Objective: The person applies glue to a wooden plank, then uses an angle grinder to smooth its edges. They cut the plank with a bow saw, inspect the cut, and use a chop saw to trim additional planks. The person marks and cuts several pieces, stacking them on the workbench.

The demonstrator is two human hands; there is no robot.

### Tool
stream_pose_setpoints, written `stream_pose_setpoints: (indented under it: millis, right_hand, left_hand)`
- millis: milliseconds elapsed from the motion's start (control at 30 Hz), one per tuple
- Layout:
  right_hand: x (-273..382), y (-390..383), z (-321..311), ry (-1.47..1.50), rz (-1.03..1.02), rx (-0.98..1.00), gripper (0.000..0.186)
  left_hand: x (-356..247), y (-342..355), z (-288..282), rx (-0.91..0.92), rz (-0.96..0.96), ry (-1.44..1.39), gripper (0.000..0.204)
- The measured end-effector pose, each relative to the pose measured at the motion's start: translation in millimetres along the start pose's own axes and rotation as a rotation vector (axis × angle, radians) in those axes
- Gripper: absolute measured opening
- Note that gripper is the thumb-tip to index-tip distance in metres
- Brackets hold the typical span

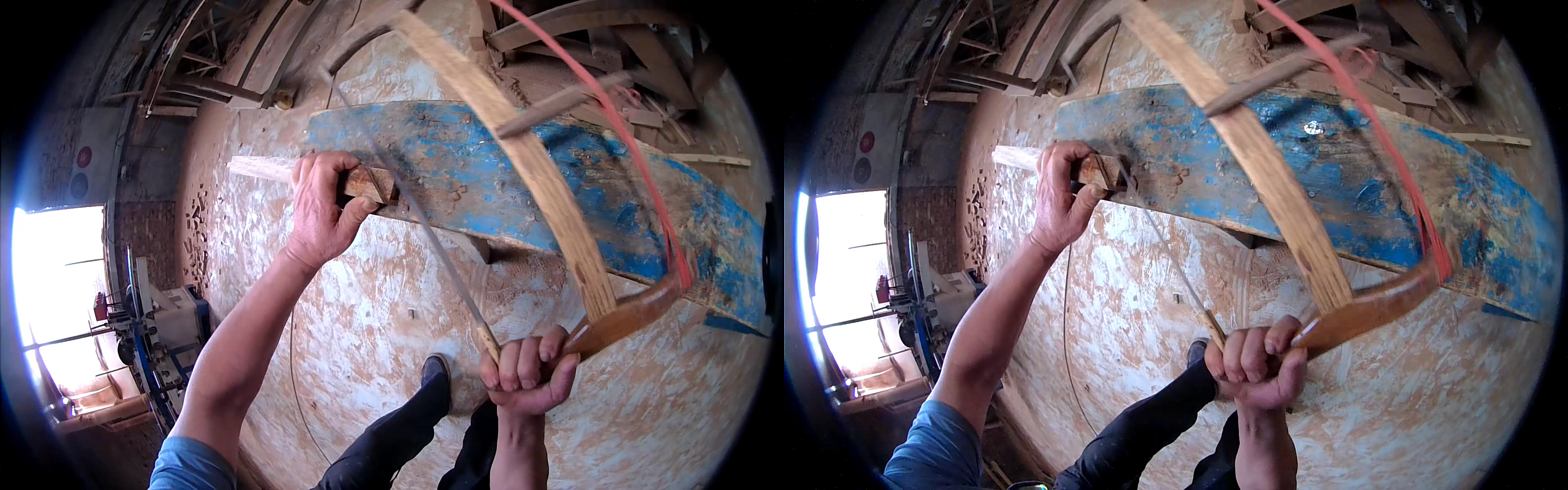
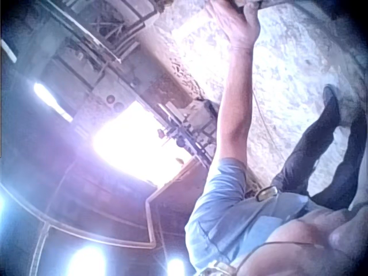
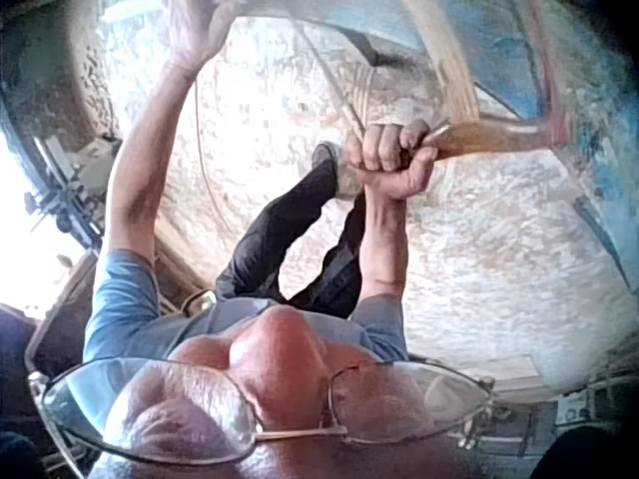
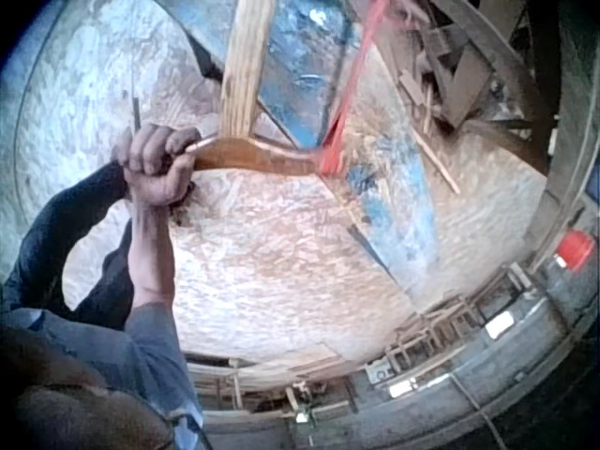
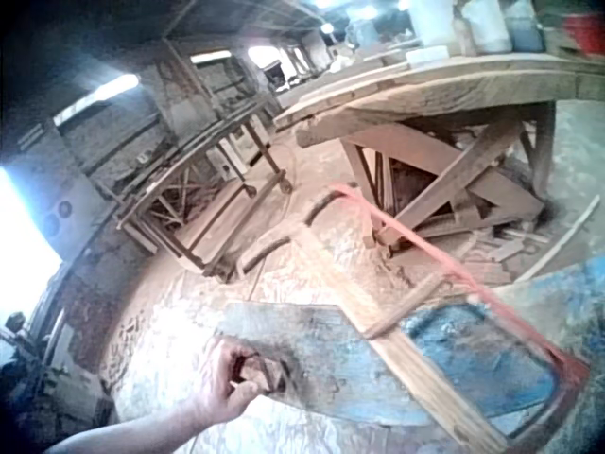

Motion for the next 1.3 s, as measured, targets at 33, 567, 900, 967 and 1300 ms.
stream_pose_setpoints:
  millis: [33, 567, 900, 967, 1300]
  right_hand:
    - [0.2, -3.9, 0.9, 0.019, -0.026, -0.011, 0.036]
    - [63.1, -15.4, 96.7, -0.647, -0.095, 0.063, 0.036]
    - [164.4, -4.3, 283.3, -2.286, -0.274, -0.025, 0.01]
    - [170.0, 27.7, 322.5, -2.481, -0.197, 0.113, 0.016]
    - [82.1, 234.7, 264.1, -2.814, 0.213, 0.583, 0.034]
  left_hand:
    - [-0.4, 0.1, -0.3, -0.003, 0.003, 0.003, 0.062]
    - [0.3, -0.3, -8.1, 0.121, -0.003, 0.084, 0.061]
    - [-43.8, -11.3, -94.6, 0.21, -0.105, -0.071, 0.031]
    - [-60.7, -18.3, -144.1, -0.004, -0.159, -0.205, 0.035]
    - [-85.4, -67.1, -275.8, -0.247, -0.828, -0.103, 0.054]
Point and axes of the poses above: each hand's wrist, its own y-axis towards the middle knuckle, its own z-axis out of the palm, x = y × z, the point moved 1 cm from there along y, towards the middle knuckle, and after that the axes turned 5 degrees about -y, right-handed, at the moved point
